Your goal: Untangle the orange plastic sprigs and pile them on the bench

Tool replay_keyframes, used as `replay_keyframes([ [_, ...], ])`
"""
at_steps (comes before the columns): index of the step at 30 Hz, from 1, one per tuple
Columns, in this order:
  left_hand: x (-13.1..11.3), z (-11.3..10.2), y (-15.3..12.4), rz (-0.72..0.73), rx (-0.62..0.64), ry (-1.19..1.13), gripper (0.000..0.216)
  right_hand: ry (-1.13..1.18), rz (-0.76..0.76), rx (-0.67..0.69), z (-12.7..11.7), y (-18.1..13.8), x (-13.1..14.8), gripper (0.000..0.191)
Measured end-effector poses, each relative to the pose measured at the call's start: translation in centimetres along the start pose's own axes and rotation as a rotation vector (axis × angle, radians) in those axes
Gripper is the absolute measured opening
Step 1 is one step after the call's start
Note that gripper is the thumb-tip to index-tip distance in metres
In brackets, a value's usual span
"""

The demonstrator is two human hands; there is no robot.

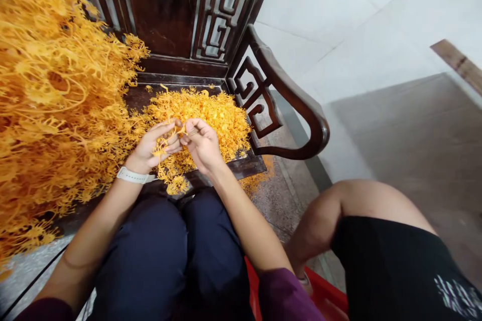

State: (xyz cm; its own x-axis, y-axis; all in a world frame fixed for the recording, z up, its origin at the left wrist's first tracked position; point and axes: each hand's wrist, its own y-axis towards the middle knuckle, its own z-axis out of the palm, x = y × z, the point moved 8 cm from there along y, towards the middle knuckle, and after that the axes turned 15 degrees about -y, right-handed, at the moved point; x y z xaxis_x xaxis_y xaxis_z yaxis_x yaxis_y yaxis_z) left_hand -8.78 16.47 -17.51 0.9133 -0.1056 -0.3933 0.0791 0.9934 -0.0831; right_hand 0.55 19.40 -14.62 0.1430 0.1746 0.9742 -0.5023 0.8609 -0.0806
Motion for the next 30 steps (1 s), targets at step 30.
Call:
replay_keyframes([
  [30,-0.5,-1.7,-0.1,0.022,0.041,-0.121,0.032,-0.793,-0.529,-0.566,-5.3,-2.0,4.9,0.024],
])
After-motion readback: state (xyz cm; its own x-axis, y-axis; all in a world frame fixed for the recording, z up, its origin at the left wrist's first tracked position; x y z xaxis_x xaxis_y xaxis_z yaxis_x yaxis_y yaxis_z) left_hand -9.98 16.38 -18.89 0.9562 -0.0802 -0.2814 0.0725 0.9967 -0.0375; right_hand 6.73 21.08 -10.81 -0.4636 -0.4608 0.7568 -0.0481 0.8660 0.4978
